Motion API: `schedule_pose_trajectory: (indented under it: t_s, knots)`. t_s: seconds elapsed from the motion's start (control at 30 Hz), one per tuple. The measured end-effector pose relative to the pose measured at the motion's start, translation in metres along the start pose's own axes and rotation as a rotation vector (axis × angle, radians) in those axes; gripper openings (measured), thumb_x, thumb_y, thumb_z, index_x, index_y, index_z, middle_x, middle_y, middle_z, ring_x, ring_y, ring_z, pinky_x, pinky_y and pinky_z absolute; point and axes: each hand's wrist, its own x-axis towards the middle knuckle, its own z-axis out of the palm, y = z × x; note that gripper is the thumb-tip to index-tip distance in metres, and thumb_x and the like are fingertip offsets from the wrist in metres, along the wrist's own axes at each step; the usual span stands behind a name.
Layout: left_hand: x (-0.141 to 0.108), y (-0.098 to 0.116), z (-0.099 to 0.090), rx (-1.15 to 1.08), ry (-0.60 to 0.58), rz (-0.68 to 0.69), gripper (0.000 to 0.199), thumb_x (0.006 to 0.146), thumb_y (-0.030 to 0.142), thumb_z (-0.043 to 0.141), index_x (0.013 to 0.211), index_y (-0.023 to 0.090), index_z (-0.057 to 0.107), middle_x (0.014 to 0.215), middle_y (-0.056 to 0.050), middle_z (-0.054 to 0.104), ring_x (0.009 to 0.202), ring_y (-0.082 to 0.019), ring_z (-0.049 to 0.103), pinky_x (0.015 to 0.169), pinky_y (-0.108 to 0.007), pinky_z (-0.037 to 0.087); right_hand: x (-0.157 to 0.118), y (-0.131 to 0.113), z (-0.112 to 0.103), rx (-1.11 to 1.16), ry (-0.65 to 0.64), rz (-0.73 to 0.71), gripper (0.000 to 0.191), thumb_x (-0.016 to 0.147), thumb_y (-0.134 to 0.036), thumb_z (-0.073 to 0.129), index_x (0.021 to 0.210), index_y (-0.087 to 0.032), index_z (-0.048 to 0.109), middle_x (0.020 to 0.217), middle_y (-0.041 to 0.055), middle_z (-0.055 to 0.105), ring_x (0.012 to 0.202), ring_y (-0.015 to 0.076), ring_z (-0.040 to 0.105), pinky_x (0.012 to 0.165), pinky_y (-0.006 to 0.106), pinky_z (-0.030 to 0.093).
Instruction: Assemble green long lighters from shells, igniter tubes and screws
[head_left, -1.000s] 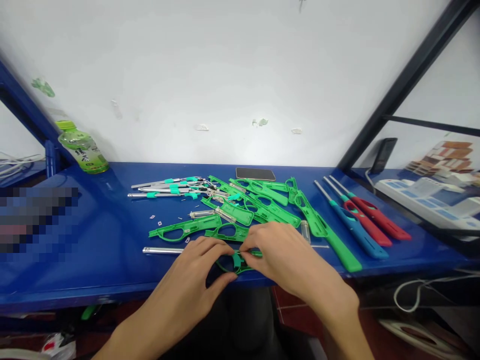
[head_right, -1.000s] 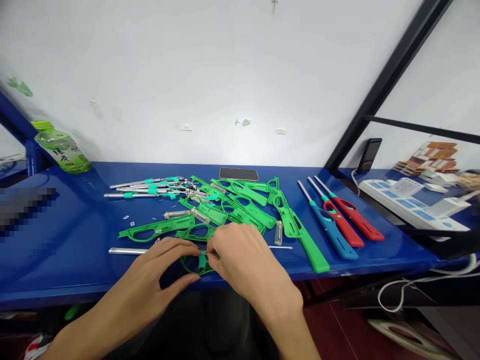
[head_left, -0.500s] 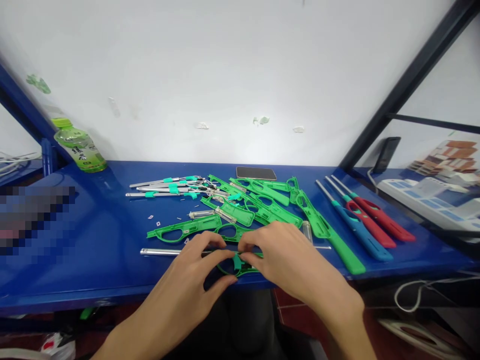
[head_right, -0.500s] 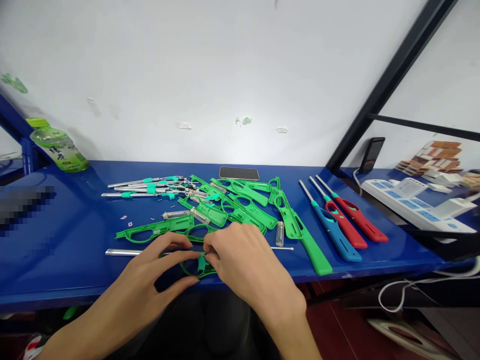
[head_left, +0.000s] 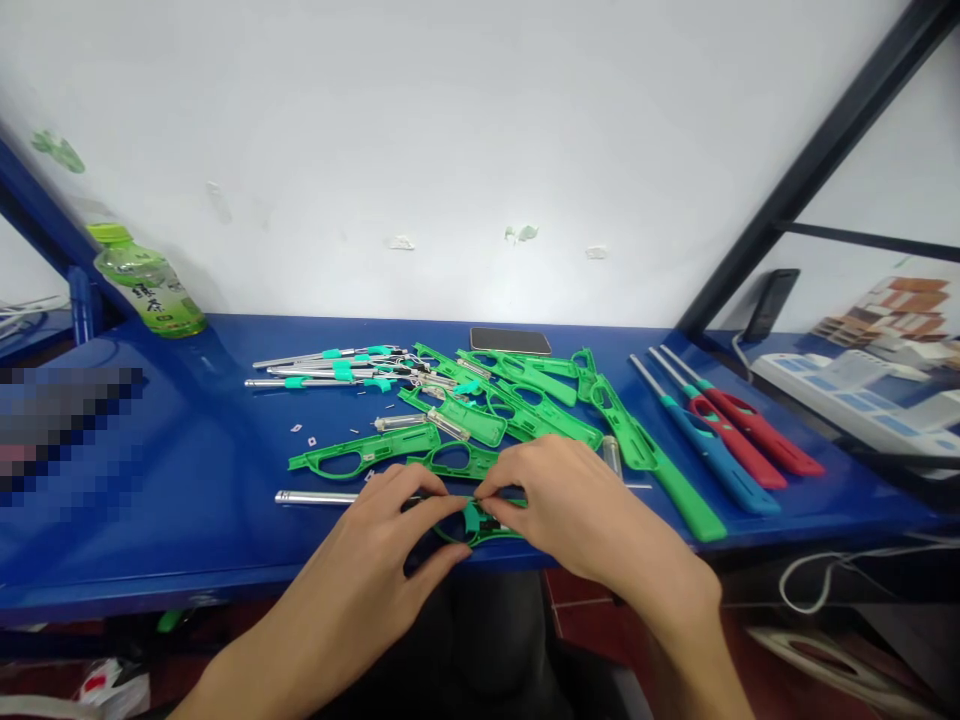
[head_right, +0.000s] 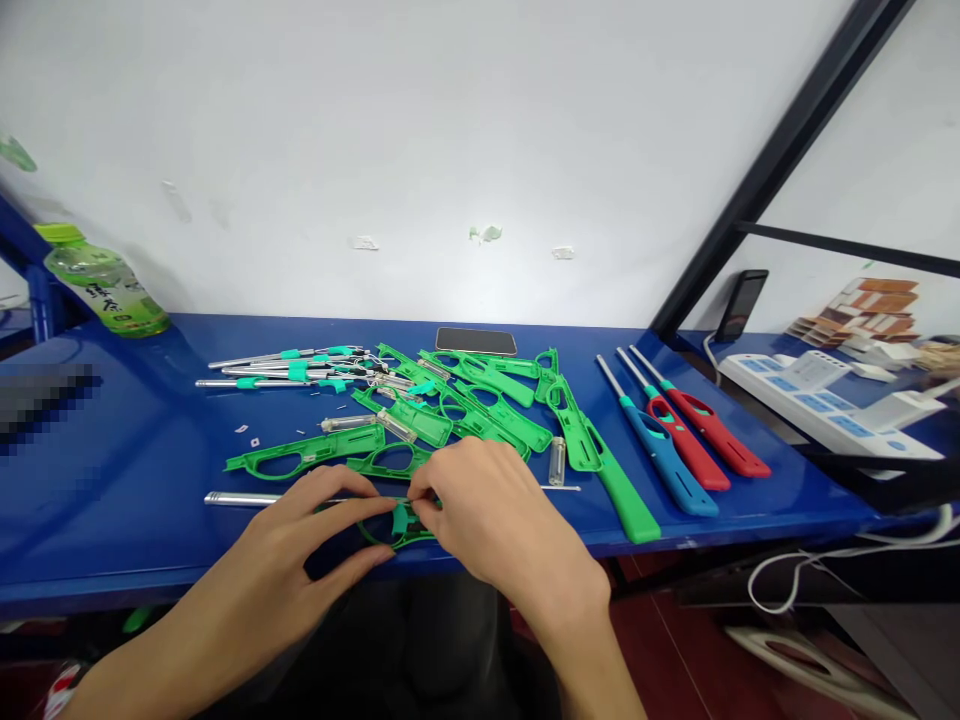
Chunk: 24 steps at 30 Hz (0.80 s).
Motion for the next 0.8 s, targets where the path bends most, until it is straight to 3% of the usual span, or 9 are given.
schedule_pose_trajectory:
  t_s: [0.2, 0.37, 0.57, 0.8]
  knots:
    - [0.002, 0.004, -0.004, 0.05, -0.017, 0.032, 0.023, 0.109, 0.026, 0.061, 0.131, 0.027, 0.068, 0.117, -0.006, 0.068, 0.105, -0.026, 0.068, 0.091, -0.045, 0.058, 0.001, -0.001, -0.002, 0.155, -0.022, 0.05, 0.019, 0.095, -0.016, 0.075, 0.087, -0.029, 0.085, 0.086, -0.0022, 0.082, 0.079, 0.0184, 0.072, 0.066, 0.031, 0.037]
    - [0.005, 0.003, -0.006, 0.091, -0.02, 0.07, 0.034, 0.111, 0.012, 0.045, 0.131, 0.027, 0.068, 0.114, -0.005, 0.071, 0.101, -0.022, 0.068, 0.084, -0.037, 0.057, 0.001, 0.001, -0.002, 0.207, -0.022, 0.077, 0.017, 0.093, -0.016, 0.079, 0.088, -0.031, 0.085, 0.085, -0.006, 0.083, 0.081, 0.0178, 0.073, 0.069, 0.031, 0.04]
    - [0.008, -0.002, -0.005, 0.176, 0.09, 0.115, 0.033, 0.113, 0.016, 0.049, 0.143, 0.024, 0.06, 0.112, -0.002, 0.078, 0.099, -0.019, 0.074, 0.091, -0.036, 0.055, 0.001, 0.001, -0.001, 0.228, -0.027, 0.072, 0.018, 0.094, -0.014, 0.077, 0.092, -0.031, 0.085, 0.091, -0.0065, 0.085, 0.087, 0.0177, 0.077, 0.072, 0.03, 0.043]
    - [0.01, -0.003, -0.007, 0.162, 0.101, 0.126, 0.023, 0.112, 0.016, 0.052, 0.126, 0.025, 0.069, 0.112, 0.0, 0.079, 0.099, -0.018, 0.075, 0.09, -0.034, 0.055, 0.002, 0.002, -0.001, 0.238, -0.049, 0.068, 0.017, 0.095, -0.015, 0.077, 0.096, -0.031, 0.084, 0.092, -0.0055, 0.085, 0.087, 0.0175, 0.076, 0.072, 0.03, 0.043]
